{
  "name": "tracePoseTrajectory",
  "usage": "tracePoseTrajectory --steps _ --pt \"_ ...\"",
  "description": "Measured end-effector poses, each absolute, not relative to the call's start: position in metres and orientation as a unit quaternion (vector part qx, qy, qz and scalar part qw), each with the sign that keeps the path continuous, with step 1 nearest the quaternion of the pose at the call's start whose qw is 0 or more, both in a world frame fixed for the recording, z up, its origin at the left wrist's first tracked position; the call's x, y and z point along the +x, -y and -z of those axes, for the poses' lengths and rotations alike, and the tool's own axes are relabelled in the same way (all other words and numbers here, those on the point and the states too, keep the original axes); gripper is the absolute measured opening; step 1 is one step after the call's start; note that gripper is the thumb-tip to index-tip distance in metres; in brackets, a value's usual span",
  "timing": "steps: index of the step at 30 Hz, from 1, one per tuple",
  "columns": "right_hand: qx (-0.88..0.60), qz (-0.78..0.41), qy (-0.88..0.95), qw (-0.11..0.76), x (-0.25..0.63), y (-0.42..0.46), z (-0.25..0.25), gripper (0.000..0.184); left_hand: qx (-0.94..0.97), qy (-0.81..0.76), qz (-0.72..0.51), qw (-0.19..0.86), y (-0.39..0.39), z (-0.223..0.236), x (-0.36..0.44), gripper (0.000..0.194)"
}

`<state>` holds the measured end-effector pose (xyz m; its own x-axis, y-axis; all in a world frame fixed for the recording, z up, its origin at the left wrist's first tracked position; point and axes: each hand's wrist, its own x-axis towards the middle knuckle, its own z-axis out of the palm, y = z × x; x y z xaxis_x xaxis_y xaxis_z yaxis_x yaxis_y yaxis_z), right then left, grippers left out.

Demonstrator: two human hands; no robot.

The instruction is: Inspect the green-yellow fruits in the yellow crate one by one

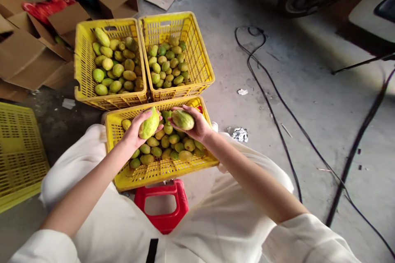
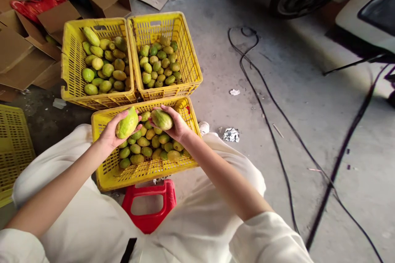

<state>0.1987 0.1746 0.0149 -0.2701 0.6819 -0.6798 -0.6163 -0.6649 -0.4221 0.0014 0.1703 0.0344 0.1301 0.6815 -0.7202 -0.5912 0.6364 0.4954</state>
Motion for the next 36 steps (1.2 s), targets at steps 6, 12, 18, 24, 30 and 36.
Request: tracePoseTrajectory --steps 6,12,18,24,30,36 --pt "-0.452 -0.785 0.009 0.424 0.198 -0.173 -0.014 0.012 0.030 -0.477 -0.462 0.747 -0.168 -0.037 0.003 0.012" --pt "-0.457 -0.793 0.025 0.401 0.200 -0.175 -0.008 0.019 0.020 -0.536 -0.457 0.709 -0.174 -0.039 0.004 0.013" --pt "-0.494 -0.754 0.013 0.434 0.197 -0.177 -0.010 0.016 0.014 -0.503 -0.430 0.749 -0.173 -0.040 0.005 0.027" --pt "-0.497 -0.753 -0.005 0.431 0.199 -0.177 -0.011 0.019 -0.003 -0.507 -0.429 0.748 -0.173 -0.039 0.004 0.025" --pt "-0.499 -0.714 0.047 0.489 0.190 -0.171 -0.007 0.023 -0.014 -0.514 -0.429 0.743 -0.172 -0.033 0.004 0.019" --pt "-0.520 -0.702 0.055 0.484 0.193 -0.170 0.002 0.027 0.004 -0.487 -0.455 0.745 -0.165 -0.028 0.004 0.026"
